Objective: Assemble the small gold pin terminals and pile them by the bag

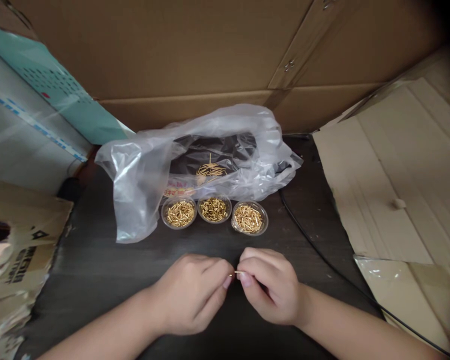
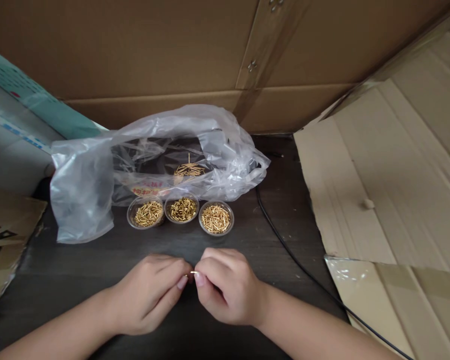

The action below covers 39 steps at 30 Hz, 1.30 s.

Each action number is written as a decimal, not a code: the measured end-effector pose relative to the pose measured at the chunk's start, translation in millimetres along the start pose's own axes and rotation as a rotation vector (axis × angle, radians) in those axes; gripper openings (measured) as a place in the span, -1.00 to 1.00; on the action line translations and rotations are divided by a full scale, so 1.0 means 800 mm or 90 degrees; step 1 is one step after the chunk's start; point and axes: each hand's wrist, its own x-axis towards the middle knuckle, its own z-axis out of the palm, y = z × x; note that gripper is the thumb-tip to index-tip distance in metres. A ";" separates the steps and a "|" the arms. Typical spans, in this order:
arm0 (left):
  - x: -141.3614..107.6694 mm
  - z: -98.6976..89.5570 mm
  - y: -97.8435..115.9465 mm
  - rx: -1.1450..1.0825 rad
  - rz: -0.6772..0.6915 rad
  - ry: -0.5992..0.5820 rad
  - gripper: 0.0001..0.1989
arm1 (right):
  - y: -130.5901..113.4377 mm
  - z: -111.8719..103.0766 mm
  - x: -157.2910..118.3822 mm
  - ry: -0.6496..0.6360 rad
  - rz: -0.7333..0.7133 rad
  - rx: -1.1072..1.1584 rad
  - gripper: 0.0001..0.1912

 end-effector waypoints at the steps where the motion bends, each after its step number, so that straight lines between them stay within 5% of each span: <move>1: 0.000 0.000 0.000 -0.008 0.001 -0.003 -0.87 | 0.000 -0.001 0.001 0.000 0.000 0.006 -0.81; 39: 0.007 -0.002 -0.002 -0.054 -0.011 -0.057 -0.85 | -0.002 -0.004 0.008 -0.065 0.040 0.086 -0.77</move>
